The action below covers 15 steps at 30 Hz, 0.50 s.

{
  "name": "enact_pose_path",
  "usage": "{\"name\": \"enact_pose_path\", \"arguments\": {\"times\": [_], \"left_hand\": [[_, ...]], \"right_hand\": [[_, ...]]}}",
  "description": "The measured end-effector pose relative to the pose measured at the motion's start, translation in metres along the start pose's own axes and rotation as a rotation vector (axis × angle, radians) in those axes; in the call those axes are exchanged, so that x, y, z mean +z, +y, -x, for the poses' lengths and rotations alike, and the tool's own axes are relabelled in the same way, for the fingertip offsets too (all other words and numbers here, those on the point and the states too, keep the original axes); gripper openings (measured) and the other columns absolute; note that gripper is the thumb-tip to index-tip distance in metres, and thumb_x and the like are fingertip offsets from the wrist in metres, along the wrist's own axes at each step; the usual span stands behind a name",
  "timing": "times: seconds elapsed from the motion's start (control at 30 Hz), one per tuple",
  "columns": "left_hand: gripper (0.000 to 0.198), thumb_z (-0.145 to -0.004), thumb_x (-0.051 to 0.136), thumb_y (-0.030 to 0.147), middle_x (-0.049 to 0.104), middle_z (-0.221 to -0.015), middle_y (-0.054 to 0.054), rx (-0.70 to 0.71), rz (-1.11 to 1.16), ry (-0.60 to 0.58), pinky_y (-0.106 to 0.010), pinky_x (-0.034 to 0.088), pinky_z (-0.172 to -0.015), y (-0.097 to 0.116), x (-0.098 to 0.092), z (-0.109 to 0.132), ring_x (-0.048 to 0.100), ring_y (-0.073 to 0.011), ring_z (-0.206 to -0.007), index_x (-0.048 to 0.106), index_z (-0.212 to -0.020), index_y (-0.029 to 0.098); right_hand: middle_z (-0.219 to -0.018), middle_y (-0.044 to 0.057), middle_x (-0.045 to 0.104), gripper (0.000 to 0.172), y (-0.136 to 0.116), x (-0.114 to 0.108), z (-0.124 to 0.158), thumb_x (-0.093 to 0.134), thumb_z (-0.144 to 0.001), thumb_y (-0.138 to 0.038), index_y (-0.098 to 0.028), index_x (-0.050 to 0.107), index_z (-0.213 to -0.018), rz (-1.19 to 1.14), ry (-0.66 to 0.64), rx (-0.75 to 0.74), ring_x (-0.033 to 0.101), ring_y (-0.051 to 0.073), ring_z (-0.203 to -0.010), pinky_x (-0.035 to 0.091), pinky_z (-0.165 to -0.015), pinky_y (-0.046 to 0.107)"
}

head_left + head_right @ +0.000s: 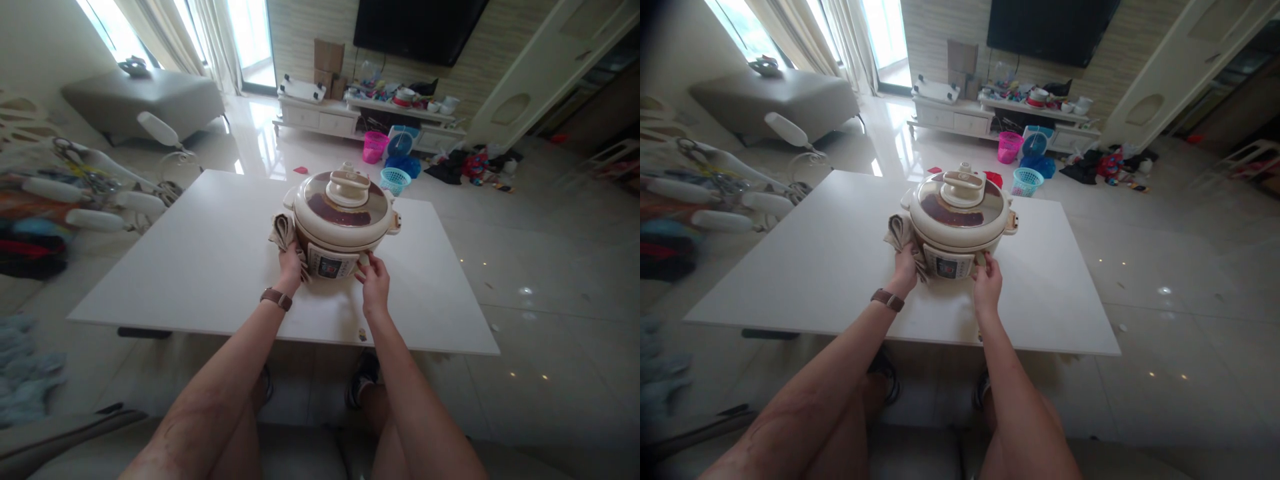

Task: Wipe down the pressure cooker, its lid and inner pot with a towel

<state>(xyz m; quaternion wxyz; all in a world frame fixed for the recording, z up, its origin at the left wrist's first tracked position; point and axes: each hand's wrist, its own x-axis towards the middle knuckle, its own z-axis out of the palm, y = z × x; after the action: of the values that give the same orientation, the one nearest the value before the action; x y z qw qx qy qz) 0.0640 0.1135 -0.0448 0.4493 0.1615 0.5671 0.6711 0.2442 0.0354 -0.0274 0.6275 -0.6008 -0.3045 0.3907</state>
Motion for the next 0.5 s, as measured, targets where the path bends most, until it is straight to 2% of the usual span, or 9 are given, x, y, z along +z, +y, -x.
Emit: {"name": "enact_pose_path", "arguments": {"times": [0.07, 0.13, 0.23, 0.3, 0.4, 0.5], "left_hand": [[0.016, -0.091, 0.064, 0.027, 0.079, -0.104, -0.009, -0.048, -0.050, 0.034, -0.039, 0.058, -0.103, -0.010, -0.003, 0.002, 0.075, -0.0238, -0.106, 0.073, -0.100, 0.017], [0.019, -0.091, 0.065, 0.029, 0.080, -0.111, -0.010, -0.012, -0.069, 0.046, -0.039, 0.056, -0.107, -0.017, -0.005, 0.013, 0.074, -0.0252, -0.113, 0.074, -0.102, 0.017], [0.024, -0.094, 0.066, 0.034, 0.079, -0.127, -0.010, 0.045, -0.029, 0.043, -0.041, 0.052, -0.117, -0.026, -0.004, 0.042, 0.069, -0.0265, -0.131, 0.075, -0.110, 0.019], [0.028, -0.096, 0.066, 0.035, 0.075, -0.141, -0.008, 0.065, 0.011, 0.032, -0.042, 0.044, -0.126, -0.031, -0.003, 0.067, 0.061, -0.0247, -0.143, 0.074, -0.119, 0.022], [0.027, -0.098, 0.065, 0.031, 0.072, -0.146, -0.008, -0.005, 0.039, 0.029, -0.042, 0.041, -0.129, -0.038, -0.004, 0.101, 0.058, -0.0230, -0.148, 0.072, -0.122, 0.023], [0.025, -0.098, 0.066, 0.031, 0.073, -0.143, -0.010, -0.127, 0.081, -0.010, -0.040, 0.049, -0.123, -0.048, -0.009, 0.126, 0.060, -0.0230, -0.146, 0.071, -0.121, 0.023]], "right_hand": [[-0.125, 0.008, 0.075, 0.046, -0.001, 0.001, -0.001, 0.067, -0.075, -0.048, -0.024, 0.069, -0.115, 0.002, 0.008, 0.000, 0.073, 0.025, -0.112, 0.059, -0.074, 0.031], [-0.125, 0.008, 0.076, 0.046, -0.001, 0.003, -0.001, 0.067, -0.074, -0.047, -0.024, 0.070, -0.113, -0.008, 0.025, 0.006, 0.073, 0.025, -0.111, 0.059, -0.073, 0.030], [-0.125, 0.008, 0.077, 0.044, -0.002, 0.004, -0.003, 0.068, -0.071, -0.046, -0.024, 0.070, -0.110, -0.030, 0.047, 0.016, 0.074, 0.024, -0.108, 0.059, -0.072, 0.030], [-0.124, 0.008, 0.077, 0.044, -0.002, 0.004, -0.004, 0.069, -0.071, -0.047, -0.024, 0.070, -0.109, -0.032, 0.045, 0.017, 0.074, 0.024, -0.107, 0.059, -0.072, 0.030], [-0.123, 0.008, 0.076, 0.044, -0.002, 0.003, -0.004, 0.070, -0.073, -0.048, -0.024, 0.069, -0.109, -0.019, 0.031, 0.017, 0.073, 0.025, -0.109, 0.060, -0.073, 0.032], [-0.120, 0.008, 0.077, 0.043, -0.003, 0.004, -0.003, 0.069, -0.073, -0.048, -0.024, 0.070, -0.109, -0.026, 0.032, 0.019, 0.074, 0.025, -0.108, 0.060, -0.073, 0.032]]}}
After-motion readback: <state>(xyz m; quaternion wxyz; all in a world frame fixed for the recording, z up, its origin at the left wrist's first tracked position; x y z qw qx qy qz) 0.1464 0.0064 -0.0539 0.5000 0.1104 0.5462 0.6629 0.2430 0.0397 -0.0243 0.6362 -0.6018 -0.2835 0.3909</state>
